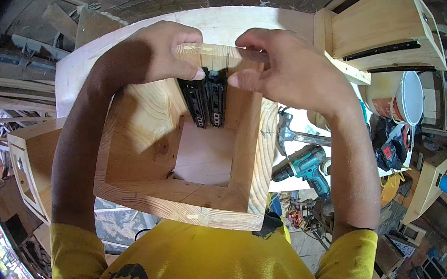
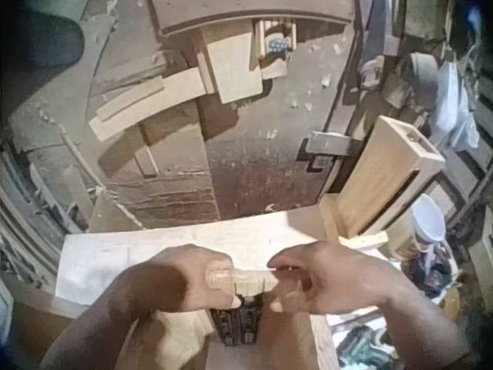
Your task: Installing metal drawer slides inside a wooden box using a power drill with a flexible extension bit.
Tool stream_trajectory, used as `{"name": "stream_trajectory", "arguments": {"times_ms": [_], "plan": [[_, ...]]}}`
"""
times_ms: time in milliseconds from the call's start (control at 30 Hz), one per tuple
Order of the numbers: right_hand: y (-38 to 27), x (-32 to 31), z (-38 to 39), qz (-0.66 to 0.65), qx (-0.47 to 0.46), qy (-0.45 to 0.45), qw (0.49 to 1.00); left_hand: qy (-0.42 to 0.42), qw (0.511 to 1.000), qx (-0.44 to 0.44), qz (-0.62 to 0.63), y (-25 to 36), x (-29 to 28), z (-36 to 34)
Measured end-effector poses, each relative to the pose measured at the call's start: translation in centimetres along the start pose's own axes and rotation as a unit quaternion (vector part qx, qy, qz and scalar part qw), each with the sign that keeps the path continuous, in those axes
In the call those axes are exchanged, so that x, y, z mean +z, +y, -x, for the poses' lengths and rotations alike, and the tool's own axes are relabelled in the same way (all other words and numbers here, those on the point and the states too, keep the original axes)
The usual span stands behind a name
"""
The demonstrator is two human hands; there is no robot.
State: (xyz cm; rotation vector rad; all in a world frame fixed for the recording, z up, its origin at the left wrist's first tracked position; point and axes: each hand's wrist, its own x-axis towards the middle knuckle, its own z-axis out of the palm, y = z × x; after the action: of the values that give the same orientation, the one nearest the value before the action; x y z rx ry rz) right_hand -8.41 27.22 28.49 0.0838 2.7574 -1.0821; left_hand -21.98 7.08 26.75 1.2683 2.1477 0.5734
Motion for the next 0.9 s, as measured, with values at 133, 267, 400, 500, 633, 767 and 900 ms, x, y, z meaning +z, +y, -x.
{"name": "stream_trajectory", "arguments": {"times_ms": [133, 267, 400, 500, 633, 767, 900], "plan": [[-2.9, 0.7, -1.5, 0.127, -0.010, -0.043, 0.991, -0.003, 1.000, -0.018, 0.002, -0.3, 0.0, -0.1], [-3.4, 1.8, -2.0, 0.237, 0.001, -0.010, 0.971, 0.020, 1.000, 0.006, -0.011, -1.3, 0.6, -0.3], [-4.2, 1.2, -2.2, 0.214, 0.065, -0.068, 0.972, 0.011, 1.000, 0.001, -0.013, -1.3, 0.6, -0.7], [-3.7, 1.6, -2.3, 0.211, 0.057, -0.046, 0.975, 0.004, 1.000, -0.001, -0.009, -1.5, 0.7, -0.8], [-3.5, 1.7, -2.3, 0.191, 0.044, -0.030, 0.980, 0.009, 1.000, -0.022, 0.000, -1.2, 0.6, -0.7], [-3.6, 1.8, -2.2, 0.176, 0.044, -0.025, 0.983, -0.012, 0.999, -0.031, -0.021, -0.6, 0.1, -0.3], [-4.3, 1.6, -2.3, 0.197, 0.049, -0.042, 0.978, 0.055, 0.998, 0.020, -0.014, -1.0, 0.4, 0.2]]}}
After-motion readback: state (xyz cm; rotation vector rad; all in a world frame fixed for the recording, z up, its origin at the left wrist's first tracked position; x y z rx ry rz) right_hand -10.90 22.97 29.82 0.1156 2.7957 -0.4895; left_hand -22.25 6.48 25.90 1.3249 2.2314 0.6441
